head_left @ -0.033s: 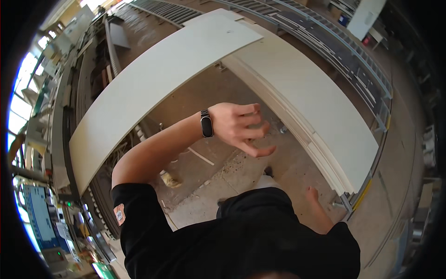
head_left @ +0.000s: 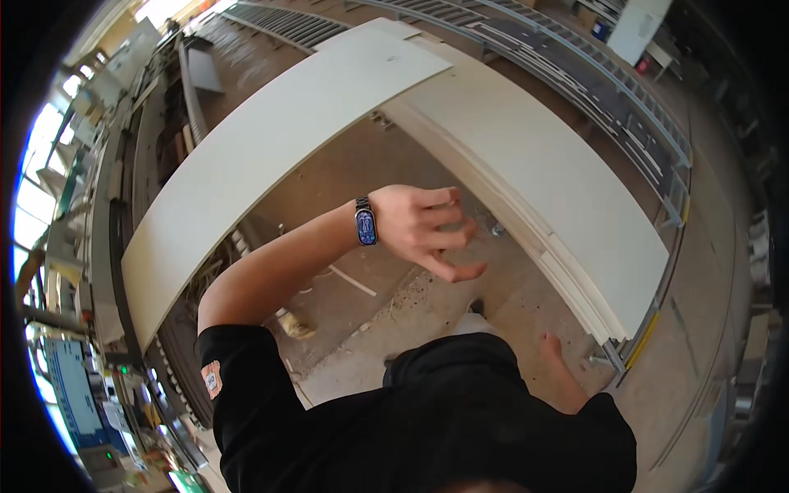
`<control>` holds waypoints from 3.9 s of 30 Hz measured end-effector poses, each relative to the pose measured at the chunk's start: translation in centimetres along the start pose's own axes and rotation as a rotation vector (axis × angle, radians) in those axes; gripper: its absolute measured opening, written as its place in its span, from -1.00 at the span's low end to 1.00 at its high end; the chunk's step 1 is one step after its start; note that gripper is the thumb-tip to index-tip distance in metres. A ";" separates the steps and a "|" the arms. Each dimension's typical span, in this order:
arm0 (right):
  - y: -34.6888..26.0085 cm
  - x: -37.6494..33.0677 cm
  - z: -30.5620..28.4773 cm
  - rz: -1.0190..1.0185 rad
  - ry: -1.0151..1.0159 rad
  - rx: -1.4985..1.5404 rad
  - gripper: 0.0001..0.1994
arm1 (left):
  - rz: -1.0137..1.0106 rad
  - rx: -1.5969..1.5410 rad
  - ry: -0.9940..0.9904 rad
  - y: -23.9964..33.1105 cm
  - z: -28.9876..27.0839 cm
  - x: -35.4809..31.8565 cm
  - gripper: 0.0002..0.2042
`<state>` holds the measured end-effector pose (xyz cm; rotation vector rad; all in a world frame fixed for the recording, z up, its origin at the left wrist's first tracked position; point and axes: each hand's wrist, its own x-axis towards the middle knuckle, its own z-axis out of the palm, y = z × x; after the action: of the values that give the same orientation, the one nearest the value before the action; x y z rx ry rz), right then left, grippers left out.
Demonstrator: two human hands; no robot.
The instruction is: The person operates a woodworking machine by picking up wooden boards from a stack one by one, feeding them into the edge-banding machine, and pressing buttons on the control panel.
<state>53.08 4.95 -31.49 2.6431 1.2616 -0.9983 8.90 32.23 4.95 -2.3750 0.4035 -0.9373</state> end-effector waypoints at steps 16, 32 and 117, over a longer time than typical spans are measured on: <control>4.6 17.7 -13.4 -0.070 0.162 0.365 -0.66 | -1.662 -0.757 -0.508 -3.0 44.4 0.9 -0.78; 0.0 25.5 -18.0 0.200 0.141 0.364 -0.62 | -3.333 -0.595 -0.128 -7.1 65.0 -14.0 -0.43; -49.9 12.4 -16.6 -1.573 0.428 -0.556 -0.57 | -1.440 0.090 2.183 50.6 -7.9 11.1 -0.52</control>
<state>32.13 51.71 -14.32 1.0870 3.1063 0.1128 7.58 -16.56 -14.18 -0.0688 -0.8019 -3.4635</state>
